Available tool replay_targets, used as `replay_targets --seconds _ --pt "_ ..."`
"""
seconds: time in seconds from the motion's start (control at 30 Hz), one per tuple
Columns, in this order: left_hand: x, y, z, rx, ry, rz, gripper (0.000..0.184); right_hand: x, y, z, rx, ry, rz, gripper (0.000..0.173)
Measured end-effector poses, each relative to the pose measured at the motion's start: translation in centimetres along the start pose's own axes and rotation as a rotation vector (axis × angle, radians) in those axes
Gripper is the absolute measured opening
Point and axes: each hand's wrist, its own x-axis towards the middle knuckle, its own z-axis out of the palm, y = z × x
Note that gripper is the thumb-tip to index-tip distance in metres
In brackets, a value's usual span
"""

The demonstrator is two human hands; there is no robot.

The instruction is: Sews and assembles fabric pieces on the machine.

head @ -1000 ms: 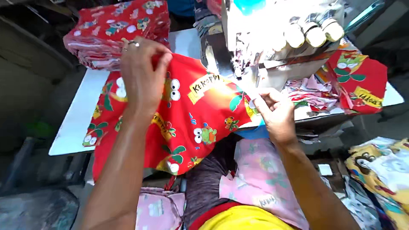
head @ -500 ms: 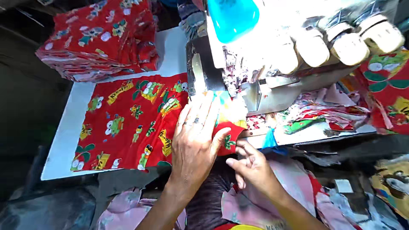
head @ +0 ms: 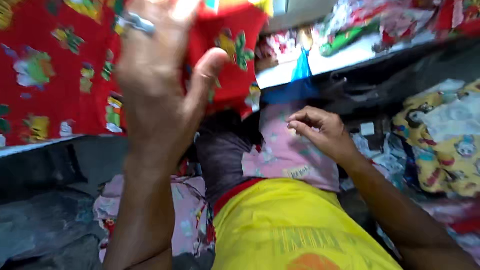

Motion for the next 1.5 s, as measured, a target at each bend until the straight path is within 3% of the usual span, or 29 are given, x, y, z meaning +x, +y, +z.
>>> replay_targets --seconds 0.07,0.2,0.27,0.33,0.43,0.53,0.63,0.97,1.17,1.37,1.5 --pt "-4.0 0.0 -0.6 -0.066 -0.055 -0.022 0.043 -2.6 0.6 -0.1 -0.031 -0.047 0.071 0.017" --pt "-12.2 -0.3 1.6 -0.217 -0.404 -0.002 0.028 -5.4 0.7 1.8 -0.072 -0.173 0.128 0.014" --pt "-16.3 -0.3 4.4 -0.231 -0.536 -0.047 0.036 -5.6 0.6 3.5 -0.088 -0.257 0.092 0.014" --pt "-19.6 0.1 7.3 -0.195 -0.553 -0.072 0.047 -5.4 0.1 5.4 -0.141 -0.336 0.039 0.015" --pt "-22.2 0.1 10.3 -0.142 -0.397 -0.113 0.02 -4.6 -1.0 7.8 -0.304 -0.435 -0.011 0.032" --pt "-22.0 0.4 10.4 -0.182 -0.222 -0.204 0.021 -4.4 -2.1 9.1 -0.436 -0.48 -0.014 0.044" --pt "-21.4 0.7 9.3 -0.218 -0.129 -0.268 0.02 -4.5 -2.4 9.4 -0.415 -0.454 -0.009 0.018" --pt "-20.7 3.1 9.4 -0.786 -0.257 -0.598 0.031 -4.5 -1.0 7.9 -0.144 -0.364 0.028 0.009" --pt "-20.0 4.1 9.0 -0.825 -0.226 -0.68 0.025 -4.4 -1.3 8.1 -0.115 -0.387 0.081 0.022" --pt "-21.1 3.2 8.4 -0.827 -0.255 -0.771 0.031 -4.4 0.4 6.8 0.127 -0.297 0.164 0.013" --pt "-20.8 3.5 8.1 -0.889 -0.25 -0.814 0.026 -4.5 0.8 6.0 0.177 -0.312 0.165 0.011"
